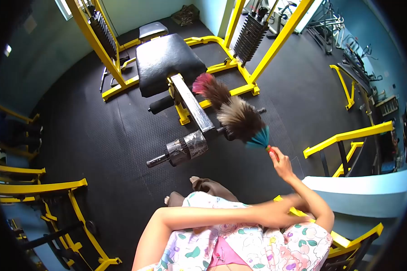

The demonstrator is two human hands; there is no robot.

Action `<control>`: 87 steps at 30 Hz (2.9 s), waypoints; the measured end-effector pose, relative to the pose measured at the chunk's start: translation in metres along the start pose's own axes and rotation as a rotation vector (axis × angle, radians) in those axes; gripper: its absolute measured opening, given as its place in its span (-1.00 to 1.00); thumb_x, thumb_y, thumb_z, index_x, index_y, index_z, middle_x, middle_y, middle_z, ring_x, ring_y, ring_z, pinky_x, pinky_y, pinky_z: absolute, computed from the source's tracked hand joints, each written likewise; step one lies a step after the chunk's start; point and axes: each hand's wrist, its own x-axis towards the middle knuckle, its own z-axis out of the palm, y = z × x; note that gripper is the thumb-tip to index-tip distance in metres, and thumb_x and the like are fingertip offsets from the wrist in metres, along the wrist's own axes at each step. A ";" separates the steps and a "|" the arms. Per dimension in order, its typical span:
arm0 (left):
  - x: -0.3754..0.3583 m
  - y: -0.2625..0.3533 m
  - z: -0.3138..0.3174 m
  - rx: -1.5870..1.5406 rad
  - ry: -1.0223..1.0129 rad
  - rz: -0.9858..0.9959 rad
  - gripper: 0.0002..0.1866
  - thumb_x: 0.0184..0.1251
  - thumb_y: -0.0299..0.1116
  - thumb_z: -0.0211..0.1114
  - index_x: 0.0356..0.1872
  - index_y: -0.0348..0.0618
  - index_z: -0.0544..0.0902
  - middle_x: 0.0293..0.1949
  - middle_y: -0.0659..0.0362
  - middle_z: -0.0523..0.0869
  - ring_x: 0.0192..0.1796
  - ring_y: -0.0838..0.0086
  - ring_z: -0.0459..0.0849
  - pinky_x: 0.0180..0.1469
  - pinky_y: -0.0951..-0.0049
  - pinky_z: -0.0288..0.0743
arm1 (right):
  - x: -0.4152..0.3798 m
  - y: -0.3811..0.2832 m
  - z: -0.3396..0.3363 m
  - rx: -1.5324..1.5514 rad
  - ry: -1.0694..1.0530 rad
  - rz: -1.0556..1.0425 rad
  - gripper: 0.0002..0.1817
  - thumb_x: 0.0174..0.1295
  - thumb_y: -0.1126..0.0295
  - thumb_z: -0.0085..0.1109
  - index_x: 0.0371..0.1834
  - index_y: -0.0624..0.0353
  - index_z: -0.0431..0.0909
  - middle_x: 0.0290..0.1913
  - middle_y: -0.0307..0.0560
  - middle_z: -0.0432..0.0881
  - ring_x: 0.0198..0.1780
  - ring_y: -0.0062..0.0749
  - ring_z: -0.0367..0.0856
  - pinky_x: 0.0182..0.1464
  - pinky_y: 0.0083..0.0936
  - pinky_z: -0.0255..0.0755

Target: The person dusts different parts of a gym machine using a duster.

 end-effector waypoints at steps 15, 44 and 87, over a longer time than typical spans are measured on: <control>-0.133 0.125 0.032 -0.008 -0.721 -0.075 -0.61 0.30 -0.25 -0.03 -0.49 -0.43 0.55 -0.53 -0.18 0.56 -0.43 0.16 0.55 -0.30 0.26 0.37 | -0.025 -0.043 0.086 0.180 0.424 0.076 -0.60 0.22 0.11 0.01 -0.06 0.20 0.50 -0.59 -0.05 0.55 -0.62 -0.44 0.49 -0.51 -0.49 0.34; -0.321 -0.082 -0.178 1.375 0.632 -0.615 -0.67 0.03 -0.18 0.24 -0.36 -0.29 0.52 -0.41 0.01 0.61 -0.25 0.19 0.58 -0.27 0.17 0.41 | -0.196 -0.236 0.156 0.013 0.177 0.156 -0.68 0.20 0.26 0.04 -0.06 0.21 0.51 -0.23 0.14 0.61 -0.17 -0.04 0.59 -0.16 -0.39 0.47; -0.317 -0.108 -0.376 -0.019 0.043 -0.594 -0.62 0.00 -0.38 0.29 -0.13 -0.31 0.50 -0.38 0.05 0.68 -0.31 0.38 0.65 -0.23 0.40 0.51 | -0.120 -0.480 0.348 0.876 0.807 1.000 -0.65 0.34 0.12 -0.18 0.06 0.06 0.33 -0.71 -0.32 0.26 -0.81 -0.77 0.13 -0.79 -0.80 0.00</control>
